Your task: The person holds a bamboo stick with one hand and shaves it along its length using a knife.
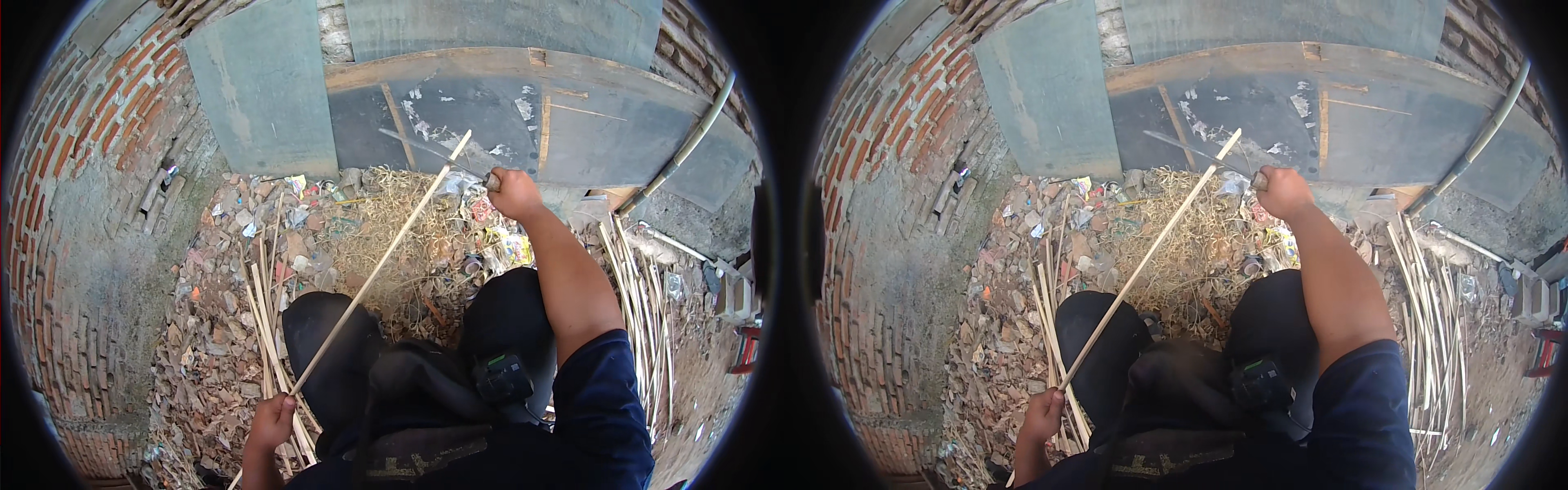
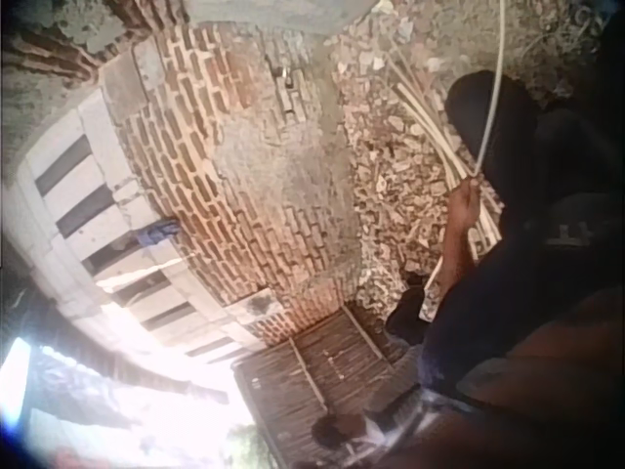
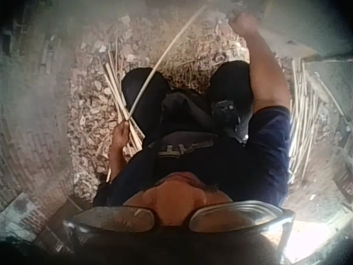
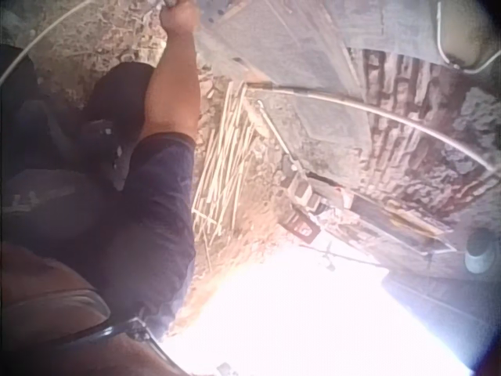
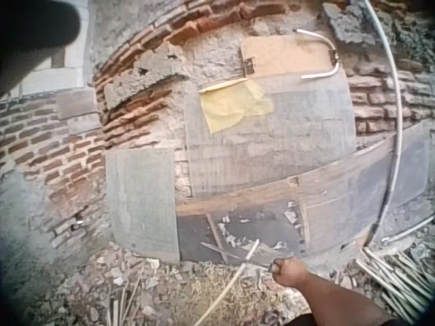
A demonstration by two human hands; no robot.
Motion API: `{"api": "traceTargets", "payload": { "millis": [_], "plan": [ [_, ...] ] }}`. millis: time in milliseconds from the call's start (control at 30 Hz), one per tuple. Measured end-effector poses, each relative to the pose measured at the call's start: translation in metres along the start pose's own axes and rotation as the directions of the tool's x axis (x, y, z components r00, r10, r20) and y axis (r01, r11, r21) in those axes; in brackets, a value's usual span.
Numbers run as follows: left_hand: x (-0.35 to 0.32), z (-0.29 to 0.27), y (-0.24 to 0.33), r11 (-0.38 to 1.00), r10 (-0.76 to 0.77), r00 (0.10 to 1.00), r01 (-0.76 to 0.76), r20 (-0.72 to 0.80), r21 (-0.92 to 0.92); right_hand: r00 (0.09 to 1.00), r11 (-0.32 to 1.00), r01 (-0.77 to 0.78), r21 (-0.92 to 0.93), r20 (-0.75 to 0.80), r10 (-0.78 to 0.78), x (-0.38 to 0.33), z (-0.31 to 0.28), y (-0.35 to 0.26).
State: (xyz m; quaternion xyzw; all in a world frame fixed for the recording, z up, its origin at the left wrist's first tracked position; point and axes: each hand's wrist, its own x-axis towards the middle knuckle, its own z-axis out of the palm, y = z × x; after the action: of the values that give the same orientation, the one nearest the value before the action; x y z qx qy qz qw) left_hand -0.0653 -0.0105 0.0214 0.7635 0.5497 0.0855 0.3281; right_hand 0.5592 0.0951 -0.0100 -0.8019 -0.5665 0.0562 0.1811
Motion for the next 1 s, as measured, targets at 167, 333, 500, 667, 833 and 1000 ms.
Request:
{"api": "traceTargets", "payload": {
  "millis": [167,333,500,667,833,1000],
  "plan": [
    [-0.001,-0.003,-0.006,0.995,-0.052,0.998,0.055,0.038,-0.086,0.996,0.996,-0.088,0.019,-0.007,0.089,-0.003,-0.008,-0.011],
    [0.003,-0.004,0.019,0.997,-0.066,0.998,0.065,0.022,0.041,0.991,0.991,0.135,0.008,0.014,-0.135,-0.004,-0.012,-0.027],
    [0.002,0.002,0.030,0.995,0.041,0.993,-0.031,-0.112,0.094,0.981,0.982,0.190,0.016,0.032,-0.190,-0.004,-0.013,-0.032],
    [0.006,-0.007,0.045,0.975,-0.049,0.994,0.070,-0.101,0.213,0.978,0.979,0.204,-0.007,0.039,-0.203,-0.005,-0.015,-0.031],
    [0.012,0.000,0.055,0.986,-0.109,0.994,0.105,0.026,0.130,0.982,0.982,0.189,0.008,0.026,-0.189,-0.009,-0.017,-0.032],
    [0.012,0.011,0.047,0.975,-0.087,0.996,0.088,-0.016,0.203,0.955,0.969,0.241,-0.061,0.191,-0.226,-0.009,-0.027,-0.056]
  ]
}}
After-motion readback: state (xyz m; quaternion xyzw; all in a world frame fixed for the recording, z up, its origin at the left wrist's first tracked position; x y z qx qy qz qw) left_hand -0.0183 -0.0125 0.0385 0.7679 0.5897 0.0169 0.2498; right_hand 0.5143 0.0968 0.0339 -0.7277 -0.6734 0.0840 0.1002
